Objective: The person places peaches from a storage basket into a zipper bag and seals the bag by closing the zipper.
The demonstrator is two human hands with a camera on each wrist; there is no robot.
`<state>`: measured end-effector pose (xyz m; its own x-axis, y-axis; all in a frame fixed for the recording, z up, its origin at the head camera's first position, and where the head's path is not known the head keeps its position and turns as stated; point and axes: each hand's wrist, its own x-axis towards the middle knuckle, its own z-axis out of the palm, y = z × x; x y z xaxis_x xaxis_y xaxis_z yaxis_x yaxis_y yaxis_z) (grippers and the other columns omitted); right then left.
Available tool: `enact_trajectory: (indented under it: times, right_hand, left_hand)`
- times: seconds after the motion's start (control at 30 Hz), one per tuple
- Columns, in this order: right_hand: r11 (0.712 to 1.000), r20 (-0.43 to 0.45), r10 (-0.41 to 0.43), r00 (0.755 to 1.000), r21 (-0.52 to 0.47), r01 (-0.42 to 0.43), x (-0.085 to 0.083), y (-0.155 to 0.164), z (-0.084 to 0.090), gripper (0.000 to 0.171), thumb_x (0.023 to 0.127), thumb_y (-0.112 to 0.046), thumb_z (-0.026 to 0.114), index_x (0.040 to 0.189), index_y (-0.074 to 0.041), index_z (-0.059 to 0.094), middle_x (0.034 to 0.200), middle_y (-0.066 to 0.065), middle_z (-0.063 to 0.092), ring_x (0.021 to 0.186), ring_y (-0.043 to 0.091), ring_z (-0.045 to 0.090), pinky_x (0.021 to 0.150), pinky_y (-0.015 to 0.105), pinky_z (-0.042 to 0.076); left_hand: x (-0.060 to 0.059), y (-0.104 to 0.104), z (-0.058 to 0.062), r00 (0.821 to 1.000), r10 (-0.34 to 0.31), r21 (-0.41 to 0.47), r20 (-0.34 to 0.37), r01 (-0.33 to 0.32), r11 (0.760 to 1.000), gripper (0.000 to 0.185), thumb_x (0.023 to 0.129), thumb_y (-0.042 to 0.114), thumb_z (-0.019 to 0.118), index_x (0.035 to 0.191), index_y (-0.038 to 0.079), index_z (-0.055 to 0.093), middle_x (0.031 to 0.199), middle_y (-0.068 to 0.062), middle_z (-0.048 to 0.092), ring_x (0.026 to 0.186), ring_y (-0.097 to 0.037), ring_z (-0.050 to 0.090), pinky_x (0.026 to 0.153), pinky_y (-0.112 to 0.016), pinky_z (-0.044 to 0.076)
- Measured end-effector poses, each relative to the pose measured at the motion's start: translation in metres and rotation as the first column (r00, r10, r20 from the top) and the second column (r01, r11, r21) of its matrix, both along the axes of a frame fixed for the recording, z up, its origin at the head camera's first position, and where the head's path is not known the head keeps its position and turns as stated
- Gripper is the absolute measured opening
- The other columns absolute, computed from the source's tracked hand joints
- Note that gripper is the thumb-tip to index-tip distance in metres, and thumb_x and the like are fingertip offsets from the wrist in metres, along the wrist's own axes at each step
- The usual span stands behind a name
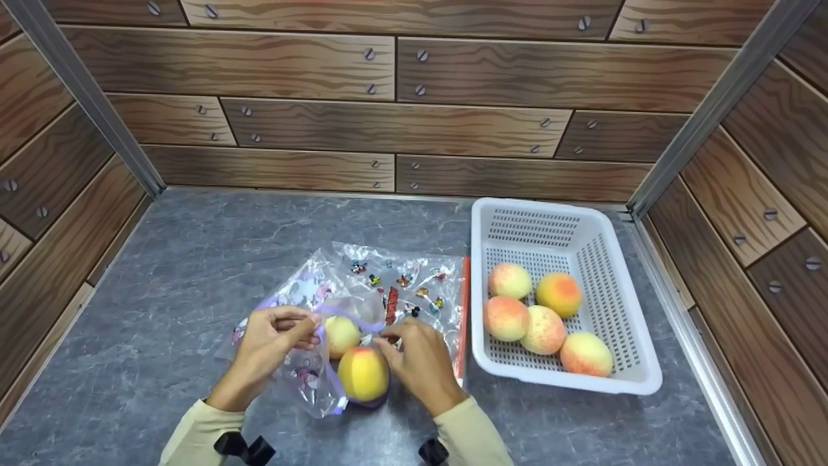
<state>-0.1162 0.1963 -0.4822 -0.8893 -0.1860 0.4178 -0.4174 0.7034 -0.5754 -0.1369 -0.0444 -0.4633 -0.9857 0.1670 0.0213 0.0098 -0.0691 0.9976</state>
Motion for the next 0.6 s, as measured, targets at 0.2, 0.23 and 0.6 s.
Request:
enact_trajectory:
  times: [0.2,0.23,0.6]
  right_hand:
    - [0.999,0.036,0.003,0.999,0.040,-0.004,-0.007,-0.008,-0.001,0.004,0.085,-0.012,0.082,0.085,-0.009,0.080,0.075,-0.001,0.073,0.059,0.002,0.056,0.055,0.020,0.049]
    - [0.999,0.043,0.007,0.999,0.037,-0.009,-0.008,-0.008,0.000,0.003,0.086,-0.011,0.080,0.084,-0.009,0.080,0.074,-0.001,0.073,0.058,0.002,0.055,0.053,0.021,0.048]
    - [0.998,-0.020,-0.052,0.998,-0.041,0.051,-0.016,-0.004,0.029,0.004,0.088,-0.008,0.075,0.086,-0.009,0.078,0.073,-0.003,0.072,0.059,0.006,0.061,0.057,0.026,0.053]
  left_hand:
    - [0.001,-0.002,0.002,1.000,0.008,-0.003,-0.003,-0.008,1.000,0.015,0.090,-0.001,0.069,0.098,-0.014,0.069,0.081,-0.020,0.073,0.067,-0.020,0.071,0.066,-0.036,0.062]
    - [0.001,-0.002,0.002,1.000,0.009,-0.001,-0.003,-0.009,1.000,0.015,0.090,-0.001,0.069,0.098,-0.014,0.069,0.081,-0.020,0.073,0.067,-0.020,0.071,0.066,-0.037,0.062]
    - [0.006,-0.010,0.014,0.999,-0.016,-0.032,-0.042,0.014,0.999,0.014,0.089,0.000,0.069,0.093,-0.013,0.070,0.078,-0.018,0.072,0.063,-0.019,0.070,0.064,-0.042,0.062]
